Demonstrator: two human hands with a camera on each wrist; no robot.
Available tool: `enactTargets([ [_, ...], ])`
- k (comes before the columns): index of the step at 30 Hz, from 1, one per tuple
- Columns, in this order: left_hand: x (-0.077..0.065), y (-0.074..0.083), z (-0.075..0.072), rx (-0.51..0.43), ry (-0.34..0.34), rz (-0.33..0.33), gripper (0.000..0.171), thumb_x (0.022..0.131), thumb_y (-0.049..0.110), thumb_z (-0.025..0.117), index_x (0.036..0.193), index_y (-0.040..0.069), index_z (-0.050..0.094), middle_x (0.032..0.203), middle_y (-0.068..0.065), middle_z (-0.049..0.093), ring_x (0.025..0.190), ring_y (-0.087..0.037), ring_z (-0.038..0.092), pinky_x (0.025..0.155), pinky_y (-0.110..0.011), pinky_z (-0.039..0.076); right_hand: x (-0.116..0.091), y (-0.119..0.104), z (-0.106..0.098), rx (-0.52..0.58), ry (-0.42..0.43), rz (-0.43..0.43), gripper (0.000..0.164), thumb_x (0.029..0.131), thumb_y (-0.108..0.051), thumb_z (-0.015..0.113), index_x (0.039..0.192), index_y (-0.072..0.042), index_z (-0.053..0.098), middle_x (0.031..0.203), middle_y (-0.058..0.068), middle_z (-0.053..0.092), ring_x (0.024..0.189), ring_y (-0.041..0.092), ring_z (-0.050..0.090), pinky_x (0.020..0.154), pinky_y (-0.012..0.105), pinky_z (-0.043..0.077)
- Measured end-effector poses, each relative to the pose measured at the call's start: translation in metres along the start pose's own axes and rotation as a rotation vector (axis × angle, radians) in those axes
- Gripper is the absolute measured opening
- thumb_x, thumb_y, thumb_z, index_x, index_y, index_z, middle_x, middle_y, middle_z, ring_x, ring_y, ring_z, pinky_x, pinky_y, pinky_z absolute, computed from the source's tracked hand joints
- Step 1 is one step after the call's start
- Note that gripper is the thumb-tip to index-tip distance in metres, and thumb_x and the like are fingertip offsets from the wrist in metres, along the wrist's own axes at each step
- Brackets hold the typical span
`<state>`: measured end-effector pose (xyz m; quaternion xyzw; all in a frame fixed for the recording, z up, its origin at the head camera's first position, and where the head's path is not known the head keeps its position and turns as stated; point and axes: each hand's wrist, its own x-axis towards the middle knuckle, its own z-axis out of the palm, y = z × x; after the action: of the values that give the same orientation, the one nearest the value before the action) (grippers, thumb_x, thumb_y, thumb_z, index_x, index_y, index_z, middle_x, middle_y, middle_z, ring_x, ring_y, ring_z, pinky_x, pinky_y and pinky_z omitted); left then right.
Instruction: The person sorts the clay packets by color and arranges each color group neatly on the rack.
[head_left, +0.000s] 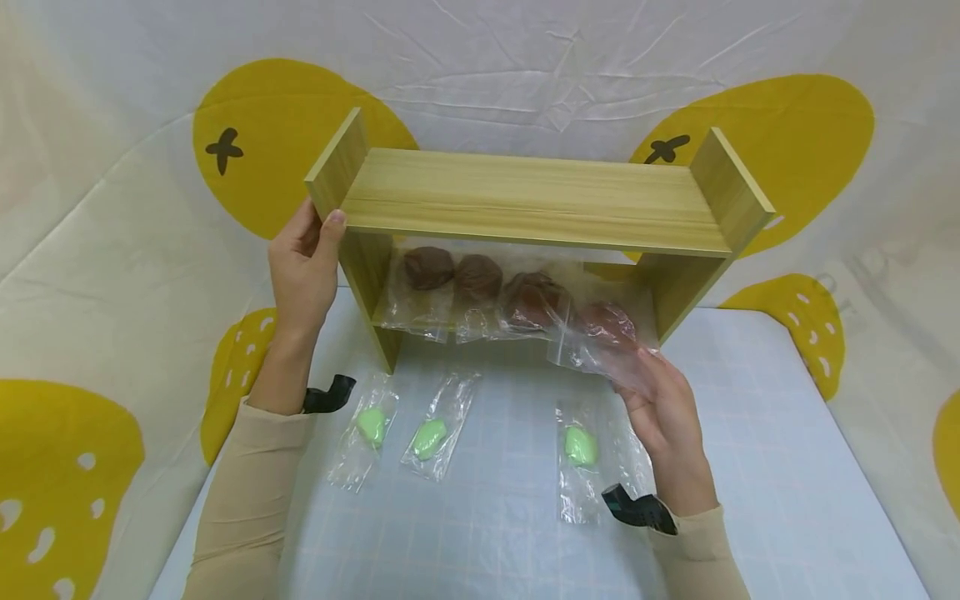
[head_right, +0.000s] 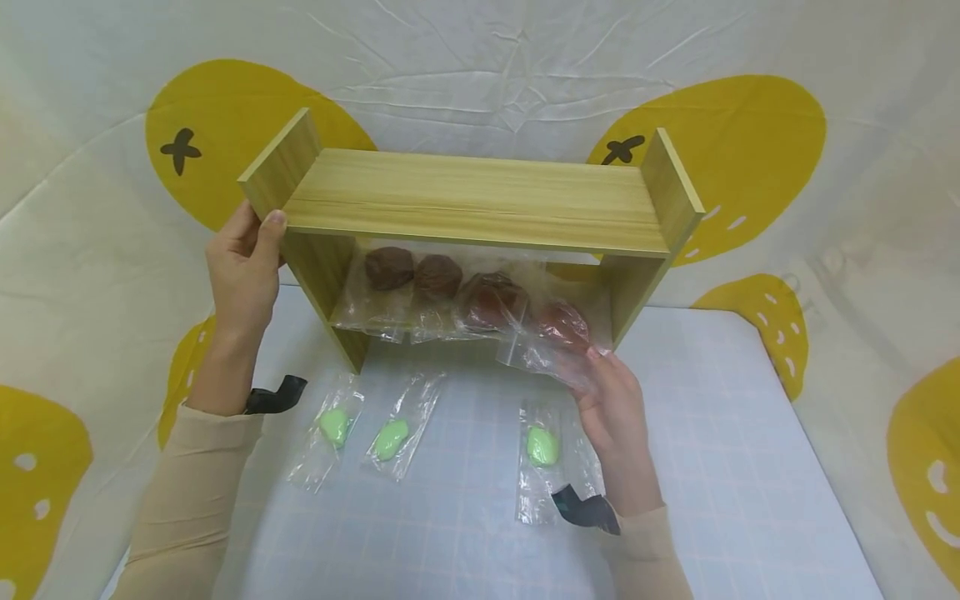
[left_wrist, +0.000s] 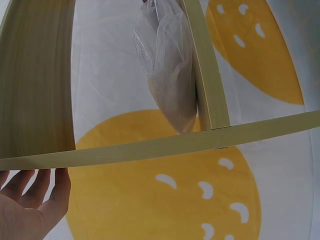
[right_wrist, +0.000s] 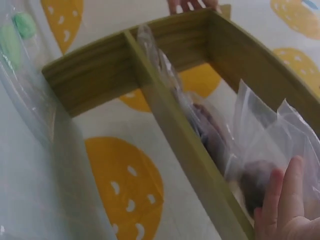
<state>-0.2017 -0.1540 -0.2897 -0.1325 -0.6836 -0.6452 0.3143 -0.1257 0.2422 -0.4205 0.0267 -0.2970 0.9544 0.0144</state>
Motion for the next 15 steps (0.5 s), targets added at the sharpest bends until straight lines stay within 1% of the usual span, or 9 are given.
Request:
enactTargets([
  [2,0.0,0.001,0.0,-0.012,0.004,-0.013,0.036,0.099,0.01,0.062,0.135,0.007,0.063,0.128,-0.014,0.066,0.112,-0.021,0.063,0.099,-0.033,0.049,-0.004,0.0,-0.003,0.083,-0.008,0.015,0.028,0.106,-0.001,0.041,0.13,0.009,0.052,0.128,0.019,0.057,0.117,0.029,0.061,0.1,0.038,0.048],
  [5,0.0,0.002,0.0,-0.019,0.008,-0.021,0.036,0.099,0.01,0.063,0.135,0.007,0.064,0.128,-0.014,0.066,0.111,-0.021,0.064,0.099,-0.033,0.049,-0.01,0.003,-0.007,0.216,-0.011,0.041,0.036,0.107,-0.001,0.039,0.142,0.004,0.039,0.145,0.015,0.045,0.131,0.029,0.05,0.109,0.037,0.037],
  [8,0.0,0.0,0.0,-0.002,0.002,-0.003,0.036,0.1,0.01,0.062,0.135,0.006,0.063,0.128,-0.015,0.066,0.112,-0.022,0.064,0.1,-0.034,0.049,-0.015,0.008,-0.01,0.319,-0.002,0.034,0.04,0.106,-0.001,0.038,0.146,0.0,0.033,0.15,0.011,0.036,0.137,0.026,0.044,0.113,0.033,0.031],
  [10,0.001,-0.003,0.0,0.006,-0.001,0.004,0.036,0.1,0.01,0.062,0.136,0.006,0.063,0.128,-0.015,0.066,0.113,-0.022,0.063,0.1,-0.035,0.049,-0.019,0.012,-0.012,0.383,0.003,0.029,0.04,0.106,0.0,0.037,0.145,0.001,0.034,0.149,0.011,0.036,0.137,0.025,0.043,0.114,0.031,0.029],
  [12,0.002,-0.01,-0.002,0.016,-0.004,0.016,0.037,0.1,0.01,0.061,0.137,0.007,0.062,0.128,-0.014,0.066,0.113,-0.022,0.063,0.1,-0.035,0.049,-0.021,0.016,-0.014,0.427,0.01,0.037,0.038,0.105,0.002,0.035,0.143,0.002,0.035,0.147,0.01,0.036,0.136,0.023,0.043,0.114,0.03,0.028],
  [14,0.004,-0.018,-0.004,0.011,0.0,0.012,0.037,0.1,0.011,0.062,0.137,0.009,0.063,0.129,-0.012,0.066,0.114,-0.022,0.063,0.1,-0.035,0.048,-0.024,0.02,-0.015,0.406,0.027,0.055,0.036,0.106,0.001,0.034,0.142,0.002,0.037,0.145,0.011,0.038,0.134,0.023,0.045,0.115,0.03,0.028],
  [15,0.005,-0.022,-0.004,0.008,0.003,0.008,0.037,0.1,0.012,0.063,0.136,0.011,0.063,0.129,-0.011,0.066,0.114,-0.022,0.063,0.1,-0.035,0.048,-0.025,0.022,-0.015,0.364,0.033,0.068,0.036,0.106,0.0,0.034,0.142,0.001,0.039,0.144,0.01,0.04,0.132,0.023,0.047,0.114,0.031,0.029],
])
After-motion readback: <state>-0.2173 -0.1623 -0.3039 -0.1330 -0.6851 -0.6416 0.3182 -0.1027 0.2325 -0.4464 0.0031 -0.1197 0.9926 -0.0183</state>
